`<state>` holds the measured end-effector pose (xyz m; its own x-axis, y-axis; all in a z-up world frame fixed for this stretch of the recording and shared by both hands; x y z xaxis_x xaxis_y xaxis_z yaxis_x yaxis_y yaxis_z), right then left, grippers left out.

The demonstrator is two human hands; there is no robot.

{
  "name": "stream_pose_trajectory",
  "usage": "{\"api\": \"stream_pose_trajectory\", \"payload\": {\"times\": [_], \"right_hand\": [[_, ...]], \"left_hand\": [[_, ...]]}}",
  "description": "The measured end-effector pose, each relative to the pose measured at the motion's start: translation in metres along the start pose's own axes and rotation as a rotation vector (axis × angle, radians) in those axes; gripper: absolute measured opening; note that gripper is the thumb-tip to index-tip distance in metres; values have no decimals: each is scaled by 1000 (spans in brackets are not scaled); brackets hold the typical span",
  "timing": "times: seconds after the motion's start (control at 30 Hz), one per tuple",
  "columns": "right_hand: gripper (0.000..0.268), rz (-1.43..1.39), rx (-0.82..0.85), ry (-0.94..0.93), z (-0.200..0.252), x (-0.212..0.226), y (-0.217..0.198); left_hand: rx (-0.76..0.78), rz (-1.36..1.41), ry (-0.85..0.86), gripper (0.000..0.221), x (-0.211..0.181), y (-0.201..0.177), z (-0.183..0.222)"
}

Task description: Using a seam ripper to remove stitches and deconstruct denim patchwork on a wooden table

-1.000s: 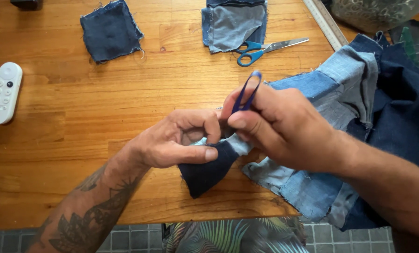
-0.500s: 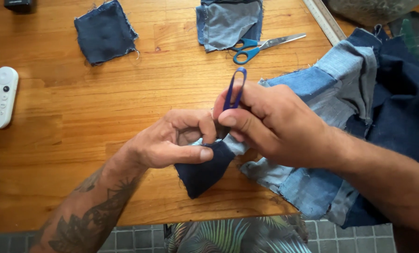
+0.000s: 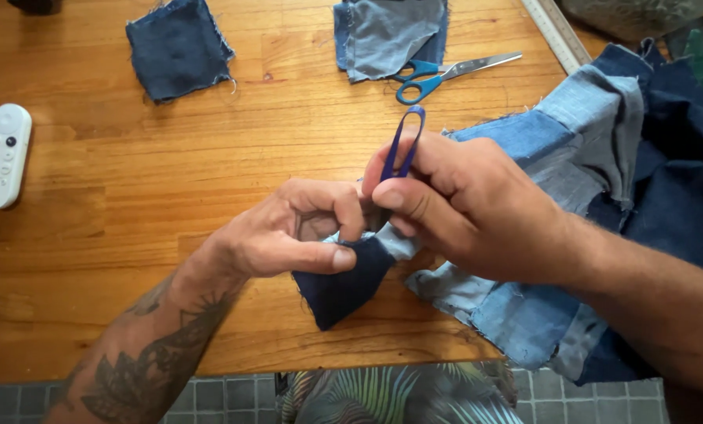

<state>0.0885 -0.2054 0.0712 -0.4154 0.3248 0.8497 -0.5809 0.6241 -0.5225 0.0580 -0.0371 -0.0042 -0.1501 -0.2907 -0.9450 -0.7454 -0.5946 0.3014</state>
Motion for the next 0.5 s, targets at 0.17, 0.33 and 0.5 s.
{"api": "stream_pose_trajectory", "payload": {"times": [0.17,0.33,0.5], "right_hand": [[24,78,13,-38,0,0,3],[24,-34,-15,-6,-1,5,0],[25,-30,13,13,-1,1,4]], "left_hand": [[-8,12,-26,20,3,-2,1],[60,39,67,21,-12,7,-4],[10,16,-9,21,2,-2,3]]}}
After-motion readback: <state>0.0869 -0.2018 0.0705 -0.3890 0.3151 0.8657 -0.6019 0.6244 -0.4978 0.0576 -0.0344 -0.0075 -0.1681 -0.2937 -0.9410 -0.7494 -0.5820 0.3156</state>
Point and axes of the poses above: each hand's wrist, its own z-axis away from the middle knuckle, its own y-axis out of the palm, x = y × z, the point moved 7 cm from there along -z, towards the middle knuckle, and after that the axes turned 1 degree about -y, right-handed, at the moved point
